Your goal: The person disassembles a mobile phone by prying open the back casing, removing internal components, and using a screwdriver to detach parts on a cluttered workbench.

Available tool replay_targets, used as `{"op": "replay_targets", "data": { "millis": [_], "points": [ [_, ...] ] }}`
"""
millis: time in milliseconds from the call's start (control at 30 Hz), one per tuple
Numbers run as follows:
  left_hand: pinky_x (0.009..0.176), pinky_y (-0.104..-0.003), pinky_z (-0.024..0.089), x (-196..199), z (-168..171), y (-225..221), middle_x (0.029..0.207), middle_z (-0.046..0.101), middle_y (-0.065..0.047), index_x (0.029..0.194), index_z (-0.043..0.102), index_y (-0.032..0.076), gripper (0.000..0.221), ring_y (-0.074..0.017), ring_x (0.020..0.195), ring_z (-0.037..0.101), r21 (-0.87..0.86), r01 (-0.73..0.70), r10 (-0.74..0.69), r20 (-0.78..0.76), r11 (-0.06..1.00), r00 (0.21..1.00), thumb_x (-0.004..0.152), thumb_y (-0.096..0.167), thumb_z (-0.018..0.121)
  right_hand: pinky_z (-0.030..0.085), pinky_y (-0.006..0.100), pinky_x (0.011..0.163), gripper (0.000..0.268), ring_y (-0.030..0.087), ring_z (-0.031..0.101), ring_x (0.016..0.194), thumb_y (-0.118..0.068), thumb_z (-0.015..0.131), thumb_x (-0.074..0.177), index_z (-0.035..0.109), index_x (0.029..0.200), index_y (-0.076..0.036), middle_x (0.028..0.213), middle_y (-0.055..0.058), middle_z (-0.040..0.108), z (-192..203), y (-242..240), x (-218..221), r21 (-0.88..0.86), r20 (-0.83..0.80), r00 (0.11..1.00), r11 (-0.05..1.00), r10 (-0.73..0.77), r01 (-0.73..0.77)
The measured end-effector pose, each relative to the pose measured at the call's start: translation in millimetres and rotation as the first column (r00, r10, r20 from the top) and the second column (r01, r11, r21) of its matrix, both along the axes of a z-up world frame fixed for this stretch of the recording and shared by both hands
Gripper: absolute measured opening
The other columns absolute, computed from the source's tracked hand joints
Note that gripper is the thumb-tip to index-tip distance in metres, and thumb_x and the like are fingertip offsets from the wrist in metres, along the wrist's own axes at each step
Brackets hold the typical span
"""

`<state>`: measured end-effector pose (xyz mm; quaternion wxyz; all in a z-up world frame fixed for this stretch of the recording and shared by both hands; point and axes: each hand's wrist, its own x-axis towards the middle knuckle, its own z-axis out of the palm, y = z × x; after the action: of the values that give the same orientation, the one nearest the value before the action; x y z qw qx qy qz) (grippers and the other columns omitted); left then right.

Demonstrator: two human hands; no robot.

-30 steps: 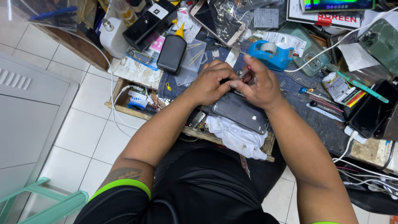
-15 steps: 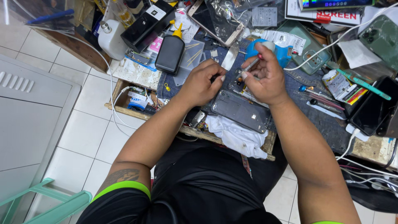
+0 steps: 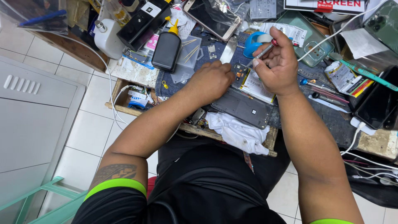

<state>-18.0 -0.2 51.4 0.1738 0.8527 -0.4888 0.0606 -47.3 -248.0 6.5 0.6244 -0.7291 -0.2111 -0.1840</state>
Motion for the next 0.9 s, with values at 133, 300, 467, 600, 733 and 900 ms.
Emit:
{"op": "replay_targets", "data": {
  "millis": [133, 300, 467, 600, 733, 900],
  "points": [
    [0.084, -0.047, 0.052, 0, -2, -4, 0.101, 0.068, -0.010, 0.094, 0.073, 0.006, 0.020, -0.0312, 0.098, 0.065, 0.011, 0.013, -0.014, 0.062, 1.000, 0.998, 0.088, 0.016, 0.056, 0.057, 0.030, 0.096, 0.070, 0.015, 0.065, 0.107, 0.012, 0.068, 0.103, 0.033, 0.160, -0.010, 0.117, 0.014, 0.059, 1, 2, -1, -0.050, 0.024, 0.999, 0.998, 0.033, -0.031],
    [0.077, -0.046, 0.051, 0, -7, -11, 0.097, 0.067, -0.010, 0.094, 0.072, 0.006, 0.020, -0.0293, 0.092, 0.066, 0.071, 0.012, -0.023, 0.152, 0.997, 0.988, 0.090, 0.018, 0.056, 0.057, 0.029, 0.095, 0.068, 0.015, 0.067, 0.106, 0.009, 0.069, 0.101, 0.035, 0.157, -0.009, 0.114, 0.013, 0.064, 8, 4, -5, -0.079, -0.004, 0.997, 0.993, 0.082, -0.082],
    [0.074, -0.044, 0.050, -3, -11, -11, 0.092, 0.065, -0.008, 0.091, 0.069, 0.008, 0.017, -0.0270, 0.087, 0.065, 0.069, -0.028, 0.009, 0.262, 0.997, 0.965, 0.091, 0.020, 0.057, 0.058, 0.028, 0.091, 0.071, 0.014, 0.068, 0.102, 0.008, 0.071, 0.099, 0.039, 0.159, -0.009, 0.113, 0.013, 0.066, 17, 8, -10, -0.158, -0.008, 0.995, 0.983, 0.097, -0.097],
    [0.071, -0.044, 0.049, -7, -16, -13, 0.093, 0.064, -0.009, 0.090, 0.068, 0.009, 0.016, -0.0273, 0.086, 0.064, 0.030, -0.064, 0.053, 0.277, 0.998, 0.959, 0.091, 0.021, 0.057, 0.059, 0.028, 0.090, 0.071, 0.015, 0.069, 0.101, 0.010, 0.071, 0.098, 0.040, 0.159, -0.009, 0.112, 0.013, 0.067, 20, 9, -8, -0.213, 0.032, 0.994, 0.973, 0.100, -0.091],
    [0.073, -0.045, 0.049, -9, -20, -9, 0.095, 0.063, -0.010, 0.093, 0.066, 0.008, 0.016, -0.0280, 0.087, 0.064, 0.066, -0.094, 0.076, 0.245, 0.993, 0.967, 0.092, 0.020, 0.055, 0.059, 0.027, 0.087, 0.070, 0.013, 0.068, 0.097, 0.010, 0.071, 0.099, 0.040, 0.159, -0.009, 0.111, 0.012, 0.067, 18, 9, -10, -0.182, 0.010, 0.996, 0.980, 0.084, -0.081],
    [0.074, -0.046, 0.049, -6, -21, -6, 0.097, 0.063, -0.011, 0.100, 0.065, 0.007, 0.019, -0.0295, 0.087, 0.064, 0.022, -0.098, 0.092, 0.196, 0.995, 0.976, 0.094, 0.019, 0.052, 0.059, 0.028, 0.089, 0.070, 0.015, 0.069, 0.103, 0.010, 0.070, 0.100, 0.039, 0.160, -0.008, 0.114, 0.013, 0.066, 20, 10, -9, -0.193, 0.074, 0.995, 0.980, 0.066, -0.050]
  ]
}}
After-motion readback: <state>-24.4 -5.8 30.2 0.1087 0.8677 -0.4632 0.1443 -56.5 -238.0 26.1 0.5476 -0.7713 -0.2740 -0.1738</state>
